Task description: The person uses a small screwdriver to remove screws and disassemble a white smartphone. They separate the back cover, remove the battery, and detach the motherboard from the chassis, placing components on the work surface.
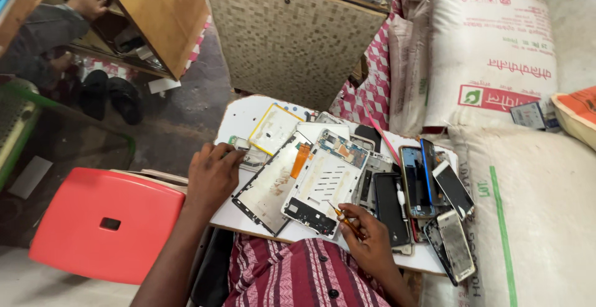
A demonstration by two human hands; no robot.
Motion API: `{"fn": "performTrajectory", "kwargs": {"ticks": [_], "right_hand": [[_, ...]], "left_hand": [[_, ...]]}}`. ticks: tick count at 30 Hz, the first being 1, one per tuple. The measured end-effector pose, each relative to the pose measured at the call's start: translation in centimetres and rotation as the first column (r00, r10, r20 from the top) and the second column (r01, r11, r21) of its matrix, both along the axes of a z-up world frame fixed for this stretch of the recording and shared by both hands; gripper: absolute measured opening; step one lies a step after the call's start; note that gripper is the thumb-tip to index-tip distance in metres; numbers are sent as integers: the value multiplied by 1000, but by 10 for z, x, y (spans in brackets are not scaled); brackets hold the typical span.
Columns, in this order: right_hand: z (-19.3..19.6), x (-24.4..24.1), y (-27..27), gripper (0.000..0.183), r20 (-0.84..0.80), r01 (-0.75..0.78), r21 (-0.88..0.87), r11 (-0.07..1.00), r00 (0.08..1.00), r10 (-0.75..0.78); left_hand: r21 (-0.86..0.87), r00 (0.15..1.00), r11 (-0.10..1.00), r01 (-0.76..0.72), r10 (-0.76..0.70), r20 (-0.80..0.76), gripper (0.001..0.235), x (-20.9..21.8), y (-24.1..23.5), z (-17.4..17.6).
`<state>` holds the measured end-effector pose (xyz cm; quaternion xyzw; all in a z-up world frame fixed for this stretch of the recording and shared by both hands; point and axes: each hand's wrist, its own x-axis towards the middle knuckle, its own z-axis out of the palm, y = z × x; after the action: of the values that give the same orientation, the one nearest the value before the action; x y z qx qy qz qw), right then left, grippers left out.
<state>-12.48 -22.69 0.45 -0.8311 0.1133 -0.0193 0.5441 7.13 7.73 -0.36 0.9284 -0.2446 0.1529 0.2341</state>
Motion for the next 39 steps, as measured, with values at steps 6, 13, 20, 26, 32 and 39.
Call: {"fn": "performTrajectory", "kwargs": {"ticks": [6,13,20,26,32,39], "right_hand": [[16,-9,-17,24,-171,10,-226,974,984,-50],[29,-17,-34,18,110,-70,-309,948,988,109],[21,-26,-50,13,102,7,-260,966,995,20],[8,-30,-50,13,59,49,84,995,997,-54],[-4,-26,-49,12,110,-4,58,998,994,-2],[4,-24,-45,13,191,-31,-226,974,979,76]], "left_hand": [[38,999,999,-18,17,40,15,-4,-3,3],[-109,999,993,34,-30,32,9,-12,-14,15],[-225,832,845,485,-525,-179,28,-65,-63,20],[-176,739,767,617,-642,-205,57,-90,-91,27],[-83,739,783,616,-611,-284,51,-92,-97,22],[-106,737,783,613,-615,-282,47,-91,-98,15]]}}
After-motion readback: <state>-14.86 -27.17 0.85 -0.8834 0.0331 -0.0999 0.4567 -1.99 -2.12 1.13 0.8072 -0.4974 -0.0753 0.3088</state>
